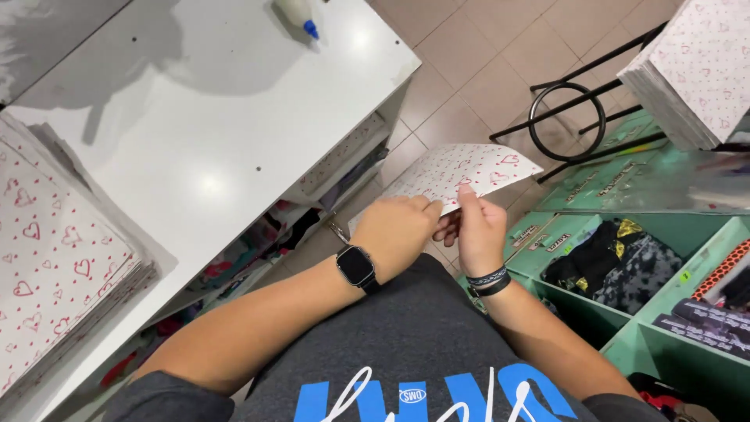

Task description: Manually assembling paper gift bags by folding patterned paper and applying glue to the edges.

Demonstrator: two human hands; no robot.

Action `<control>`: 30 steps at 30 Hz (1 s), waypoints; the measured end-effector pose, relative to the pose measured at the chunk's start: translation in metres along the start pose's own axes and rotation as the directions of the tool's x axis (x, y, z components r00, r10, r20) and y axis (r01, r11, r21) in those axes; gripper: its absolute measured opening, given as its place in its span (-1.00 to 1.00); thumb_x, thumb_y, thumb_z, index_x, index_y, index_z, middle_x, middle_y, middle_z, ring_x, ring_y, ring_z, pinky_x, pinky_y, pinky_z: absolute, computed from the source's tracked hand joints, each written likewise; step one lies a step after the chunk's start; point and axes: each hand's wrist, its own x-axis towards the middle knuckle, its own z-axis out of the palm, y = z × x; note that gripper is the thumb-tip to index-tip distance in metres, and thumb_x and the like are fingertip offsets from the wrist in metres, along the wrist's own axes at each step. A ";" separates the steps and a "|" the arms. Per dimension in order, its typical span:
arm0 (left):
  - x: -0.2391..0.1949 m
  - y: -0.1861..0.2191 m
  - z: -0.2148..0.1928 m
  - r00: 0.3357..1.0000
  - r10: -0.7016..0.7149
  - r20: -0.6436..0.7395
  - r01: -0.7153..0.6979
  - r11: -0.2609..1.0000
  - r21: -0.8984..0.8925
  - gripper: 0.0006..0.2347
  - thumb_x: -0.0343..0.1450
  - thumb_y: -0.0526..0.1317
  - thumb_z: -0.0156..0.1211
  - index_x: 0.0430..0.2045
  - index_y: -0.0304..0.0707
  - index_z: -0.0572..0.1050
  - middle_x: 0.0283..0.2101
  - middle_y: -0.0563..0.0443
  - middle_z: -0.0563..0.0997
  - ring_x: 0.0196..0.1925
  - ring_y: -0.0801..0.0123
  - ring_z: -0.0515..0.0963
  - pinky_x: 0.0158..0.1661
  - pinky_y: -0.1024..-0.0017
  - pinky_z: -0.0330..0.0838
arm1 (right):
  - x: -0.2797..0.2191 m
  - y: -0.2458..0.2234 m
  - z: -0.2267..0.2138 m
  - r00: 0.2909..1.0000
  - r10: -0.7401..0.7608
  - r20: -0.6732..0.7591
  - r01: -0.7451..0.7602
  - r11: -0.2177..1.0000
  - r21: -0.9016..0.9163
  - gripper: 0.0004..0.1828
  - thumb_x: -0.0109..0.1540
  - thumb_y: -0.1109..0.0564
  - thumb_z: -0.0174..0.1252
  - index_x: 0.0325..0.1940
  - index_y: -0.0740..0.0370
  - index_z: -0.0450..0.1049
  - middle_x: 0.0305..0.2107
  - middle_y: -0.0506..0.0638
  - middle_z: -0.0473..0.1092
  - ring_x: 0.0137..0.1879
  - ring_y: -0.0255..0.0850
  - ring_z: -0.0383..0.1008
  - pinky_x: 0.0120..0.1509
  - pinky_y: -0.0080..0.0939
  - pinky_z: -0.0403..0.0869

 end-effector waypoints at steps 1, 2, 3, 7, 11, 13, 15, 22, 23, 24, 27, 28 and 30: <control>0.009 0.002 0.008 1.000 0.017 -0.017 -0.016 0.998 0.065 -0.87 0.41 -0.28 0.12 -0.23 -0.25 0.55 -0.36 -0.06 0.62 -0.33 0.09 0.67 -0.35 0.29 0.53 | 0.000 -0.005 -0.005 0.999 0.017 0.035 -0.017 1.000 0.004 -0.55 0.39 0.02 0.05 -0.52 0.34 0.40 -0.73 0.26 0.41 -0.69 -0.03 0.49 -0.73 -0.23 0.38; 0.019 0.005 0.006 0.999 0.031 -0.009 -0.031 0.997 0.070 -0.87 0.41 -0.28 0.12 -0.23 -0.25 0.55 -0.36 -0.06 0.62 -0.33 0.09 0.67 -0.35 0.29 0.53 | 0.004 -0.011 -0.014 1.000 0.016 0.023 -0.016 1.000 0.016 -0.55 0.39 0.02 0.05 -0.52 0.34 0.40 -0.73 0.26 0.41 -0.69 -0.03 0.49 -0.73 -0.23 0.38; 0.029 0.009 0.003 1.000 0.022 0.016 -0.023 0.996 0.083 -0.88 0.41 -0.30 0.10 -0.26 -0.23 0.55 -0.40 -0.02 0.60 -0.37 0.16 0.65 -0.39 0.35 0.50 | 0.008 -0.018 -0.023 0.997 0.031 0.073 -0.029 0.999 -0.031 -0.53 0.37 -0.01 0.10 -0.52 0.37 0.44 -0.73 0.27 0.42 -0.69 -0.03 0.50 -0.72 -0.23 0.39; 0.072 0.017 -0.001 0.998 0.013 0.057 -0.020 0.991 0.130 -0.91 0.43 -0.33 0.07 -0.37 -0.18 0.55 -0.49 0.07 0.56 -0.45 0.23 0.62 -0.45 0.41 0.45 | 0.038 -0.020 -0.072 0.896 -0.420 0.147 0.430 0.736 -0.523 -0.64 0.26 0.00 0.36 -0.62 0.08 0.56 -0.83 -0.12 0.40 -0.68 -0.22 0.44 -0.59 -0.37 0.36; 0.116 0.024 0.010 0.992 0.078 0.095 -0.090 0.987 0.133 -0.88 0.47 -0.31 0.05 -0.34 -0.16 0.58 -0.47 0.04 0.61 -0.41 0.18 0.65 -0.40 0.36 0.48 | 0.065 -0.045 -0.112 0.691 -0.646 0.323 0.679 0.428 -0.597 -0.83 0.20 -0.01 0.41 -0.17 0.01 0.68 -0.73 -0.11 0.46 -0.60 -0.18 0.48 -0.49 -0.26 0.45; 0.135 0.021 0.030 0.984 0.131 0.123 -0.148 0.978 0.144 -0.85 0.50 -0.25 0.01 -0.36 -0.07 0.58 -0.45 0.07 0.62 -0.35 0.16 0.66 -0.29 0.34 0.50 | 0.078 -0.052 -0.131 0.762 -0.388 0.519 0.645 0.394 -0.655 -0.82 0.30 -0.02 0.22 -0.13 -0.01 0.68 -0.47 -0.04 0.62 -0.33 -0.01 0.63 -0.30 -0.12 0.56; 0.153 0.026 0.043 0.978 0.145 0.153 -0.166 0.977 0.135 -0.86 0.50 -0.22 0.02 -0.35 -0.07 0.57 -0.43 0.06 0.62 -0.33 0.13 0.66 -0.27 0.31 0.51 | 0.085 -0.058 -0.148 0.782 -0.330 0.528 0.621 0.360 -0.696 -0.81 0.30 -0.04 0.20 -0.14 -0.01 0.68 -0.45 -0.02 0.63 -0.31 0.00 0.64 -0.26 -0.08 0.57; 0.218 0.040 0.067 0.970 0.147 0.194 -0.178 0.973 0.148 -0.84 0.54 -0.11 0.00 -0.26 -0.01 0.57 -0.39 0.08 0.64 -0.29 0.16 0.66 -0.25 0.29 0.54 | 0.129 -0.059 -0.220 0.888 -0.110 0.446 0.458 0.287 -0.842 -0.76 0.33 -0.10 0.10 -0.13 -0.18 0.68 -0.35 -0.14 0.64 -0.17 -0.06 0.65 -0.11 -0.10 0.59; 0.227 0.038 0.069 0.967 0.158 0.200 -0.190 0.970 0.149 -0.84 0.54 -0.11 0.00 -0.26 -0.01 0.57 -0.39 0.08 0.64 -0.29 0.16 0.66 -0.25 0.29 0.54 | 0.137 -0.058 -0.233 0.893 -0.114 0.435 0.449 0.292 -0.844 -0.76 0.33 -0.10 0.10 -0.13 -0.18 0.68 -0.35 -0.14 0.64 -0.17 -0.06 0.65 -0.11 -0.10 0.59; 0.236 0.035 0.069 0.967 0.153 0.202 -0.188 0.968 0.166 -0.85 0.53 -0.09 0.03 -0.25 0.04 0.58 -0.38 0.13 0.66 -0.26 0.21 0.67 -0.19 0.32 0.53 | 0.144 -0.056 -0.244 0.909 -0.109 0.403 0.417 0.296 -0.859 -0.76 0.33 -0.11 0.10 -0.13 -0.18 0.69 -0.39 -0.15 0.64 -0.21 -0.09 0.65 -0.12 -0.15 0.59; 0.262 0.021 0.073 0.964 0.169 0.208 -0.207 0.961 0.182 -0.87 0.52 -0.08 0.08 -0.23 0.07 0.59 -0.35 0.18 0.68 -0.21 0.26 0.69 -0.09 0.35 0.51 | 0.162 -0.052 -0.272 0.938 -0.100 0.333 0.347 0.317 -0.883 -0.76 0.34 -0.10 0.10 -0.12 -0.17 0.68 -0.43 -0.14 0.63 -0.24 -0.11 0.65 -0.13 -0.17 0.59; 0.271 0.016 0.075 0.962 0.181 0.203 -0.218 0.960 0.178 -0.88 0.52 -0.09 0.09 -0.23 0.07 0.59 -0.33 0.17 0.69 -0.19 0.26 0.69 -0.05 0.35 0.49 | 0.167 -0.051 -0.281 0.948 -0.094 0.305 0.319 0.324 -0.891 -0.76 0.34 -0.08 0.10 -0.11 -0.16 0.68 -0.44 -0.12 0.63 -0.24 -0.09 0.64 -0.13 -0.13 0.60; 0.292 0.009 0.074 0.957 0.189 0.221 -0.229 0.959 0.170 -0.87 0.53 -0.08 0.08 -0.21 0.07 0.58 -0.32 0.20 0.69 -0.18 0.30 0.69 -0.02 0.39 0.48 | 0.178 -0.049 -0.295 0.960 -0.110 0.257 0.279 0.344 -0.897 -0.77 0.34 -0.08 0.11 -0.11 -0.15 0.68 -0.44 -0.12 0.63 -0.24 -0.09 0.64 -0.13 -0.12 0.60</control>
